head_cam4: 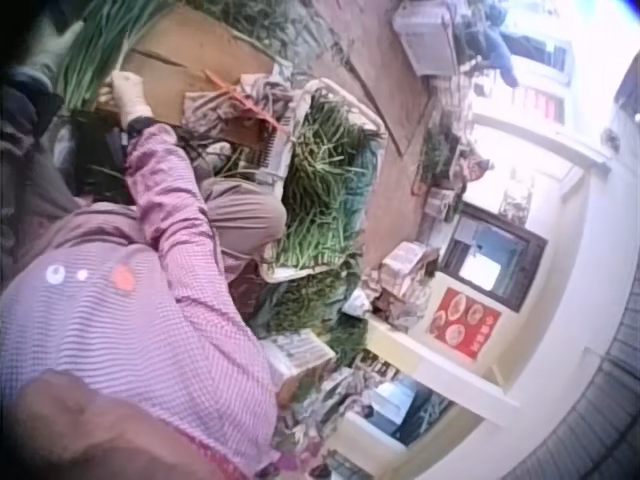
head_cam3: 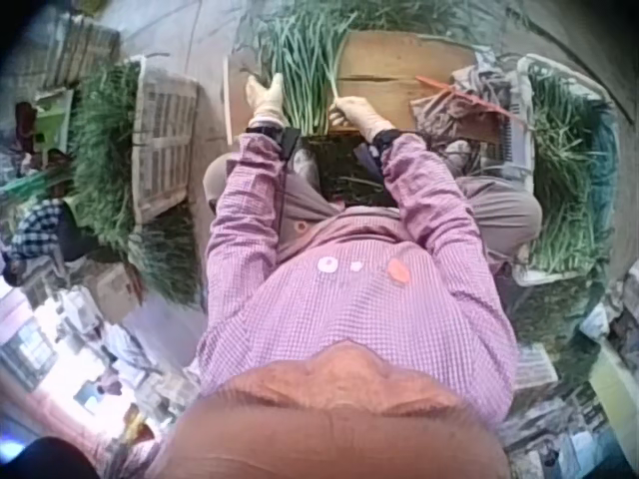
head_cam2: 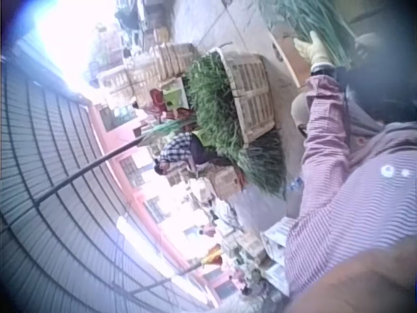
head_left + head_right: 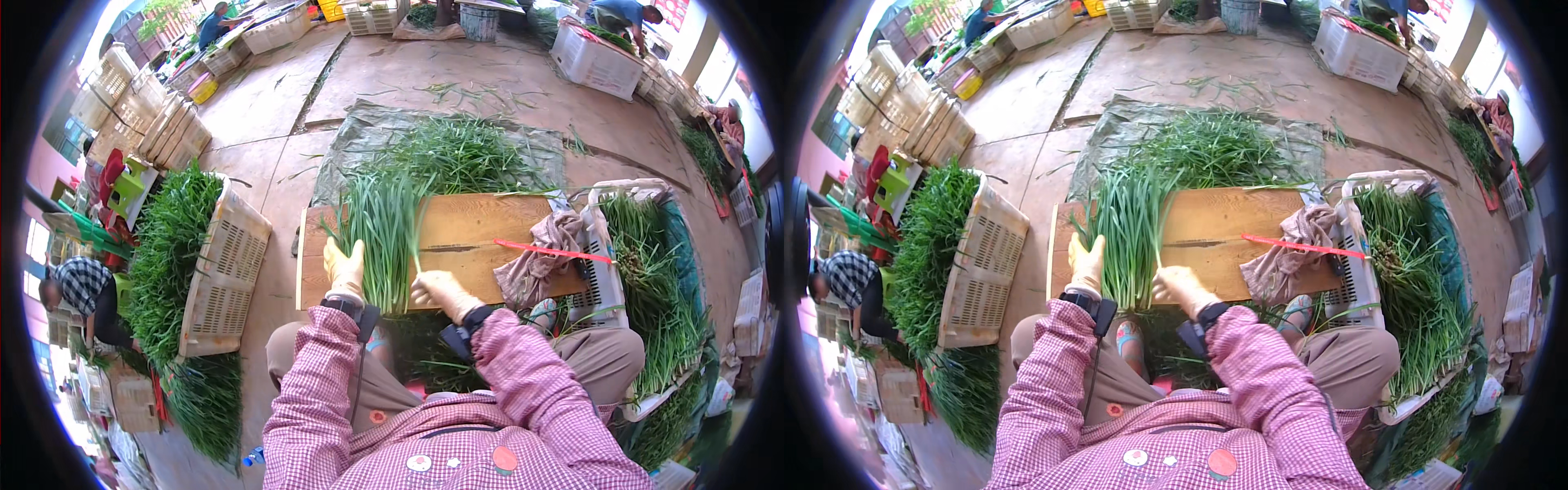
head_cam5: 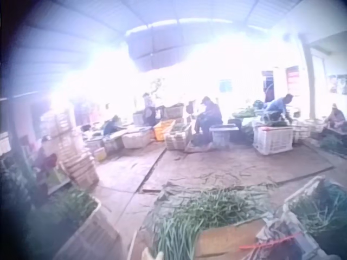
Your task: The person sorts green onions by hand, trimming roots with a knife, picking out dry leaves, and placing them into a crate.
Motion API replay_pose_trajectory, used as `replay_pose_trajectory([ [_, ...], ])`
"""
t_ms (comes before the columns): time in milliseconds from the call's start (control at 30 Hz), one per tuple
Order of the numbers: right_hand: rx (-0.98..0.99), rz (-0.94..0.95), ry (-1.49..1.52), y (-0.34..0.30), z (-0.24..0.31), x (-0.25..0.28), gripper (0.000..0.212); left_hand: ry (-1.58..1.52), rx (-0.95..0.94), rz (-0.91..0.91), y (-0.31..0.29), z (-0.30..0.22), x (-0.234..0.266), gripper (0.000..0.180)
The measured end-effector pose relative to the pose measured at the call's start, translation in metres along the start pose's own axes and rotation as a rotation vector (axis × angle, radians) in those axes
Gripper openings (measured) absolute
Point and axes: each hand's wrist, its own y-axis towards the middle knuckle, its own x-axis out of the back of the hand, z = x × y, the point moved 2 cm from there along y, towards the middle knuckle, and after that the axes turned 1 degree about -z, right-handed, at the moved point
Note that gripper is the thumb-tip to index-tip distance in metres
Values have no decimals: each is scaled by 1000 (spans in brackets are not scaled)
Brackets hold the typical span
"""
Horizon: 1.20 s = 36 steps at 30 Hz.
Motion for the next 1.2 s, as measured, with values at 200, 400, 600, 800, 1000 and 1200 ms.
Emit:
replay_pose_trajectory([
  [200, -80, 41, -995, 0, -8, -12, 48, 198, 269, 149, 15, 51, -20, 97],
  [400, 205, -398, -999, 25, -7, 3, 46, 52, 57, -17, 12, 54, -56, 92],
  [600, 148, -38, -956, 58, -19, -64, 64, 219, -121, 29, -12, 43, -72, 111],
  [800, 191, 180, -1308, 15, 21, -40, 37, 412, -71, 97, -19, 48, -66, 116],
  [1000, 480, -339, -1450, -158, 160, 90, 22, 480, -15, 106, -25, 27, -57, 124],
  [1200, 208, -916, -1533, -307, 180, 290, 70, 531, -14, 54, -38, -11, -38, 127],
])
